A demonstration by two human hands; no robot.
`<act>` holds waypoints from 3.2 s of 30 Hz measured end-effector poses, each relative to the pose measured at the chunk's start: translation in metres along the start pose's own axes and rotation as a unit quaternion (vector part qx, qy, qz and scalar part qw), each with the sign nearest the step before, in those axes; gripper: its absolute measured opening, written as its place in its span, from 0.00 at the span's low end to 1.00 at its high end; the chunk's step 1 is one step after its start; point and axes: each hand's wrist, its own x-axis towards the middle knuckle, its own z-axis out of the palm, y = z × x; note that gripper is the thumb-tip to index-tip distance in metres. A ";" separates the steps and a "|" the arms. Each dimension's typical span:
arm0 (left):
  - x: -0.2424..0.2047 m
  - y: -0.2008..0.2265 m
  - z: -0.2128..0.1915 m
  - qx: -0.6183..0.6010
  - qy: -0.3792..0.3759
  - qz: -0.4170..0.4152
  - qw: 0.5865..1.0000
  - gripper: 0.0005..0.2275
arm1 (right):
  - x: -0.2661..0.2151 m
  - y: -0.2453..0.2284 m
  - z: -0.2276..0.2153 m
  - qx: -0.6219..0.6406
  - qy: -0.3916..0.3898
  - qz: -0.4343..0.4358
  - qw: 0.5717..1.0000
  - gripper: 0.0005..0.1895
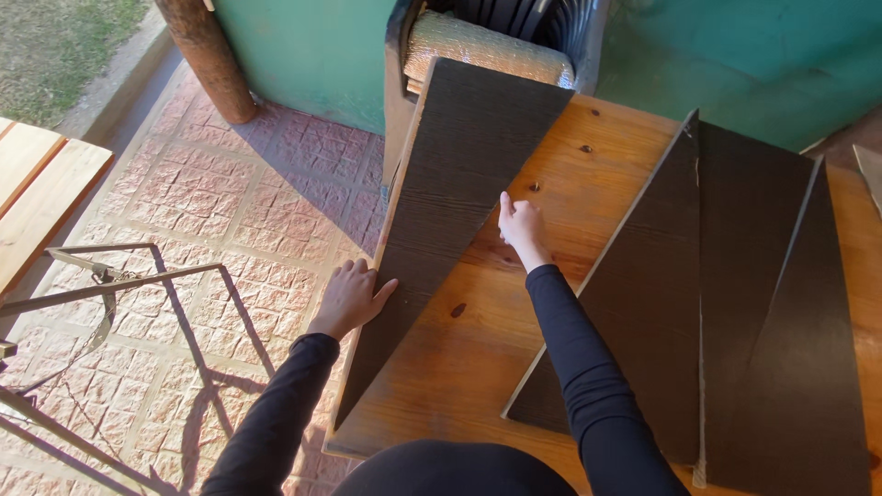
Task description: The person wipes the surface of several dark wood panels with a pink cloth on a wooden workbench. They handle the panels one at a time, wiping each surface and then moving the panel aside to access the next one.
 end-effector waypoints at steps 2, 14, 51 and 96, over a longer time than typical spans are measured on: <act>-0.002 0.000 0.003 0.022 -0.008 -0.008 1.000 0.31 | -0.010 0.009 -0.020 0.012 0.011 0.001 1.000 0.37; -0.012 0.177 0.007 -0.180 0.010 0.068 0.981 0.31 | -0.098 0.081 -0.124 0.141 0.069 -0.024 0.987 0.33; 0.104 0.377 0.068 -0.323 -0.235 -0.109 0.910 0.33 | -0.085 0.356 -0.275 0.267 0.015 0.113 0.957 0.36; 0.057 0.213 0.032 -0.666 -0.151 -0.016 0.731 0.17 | -0.130 0.213 -0.108 0.469 0.124 -0.051 0.873 0.32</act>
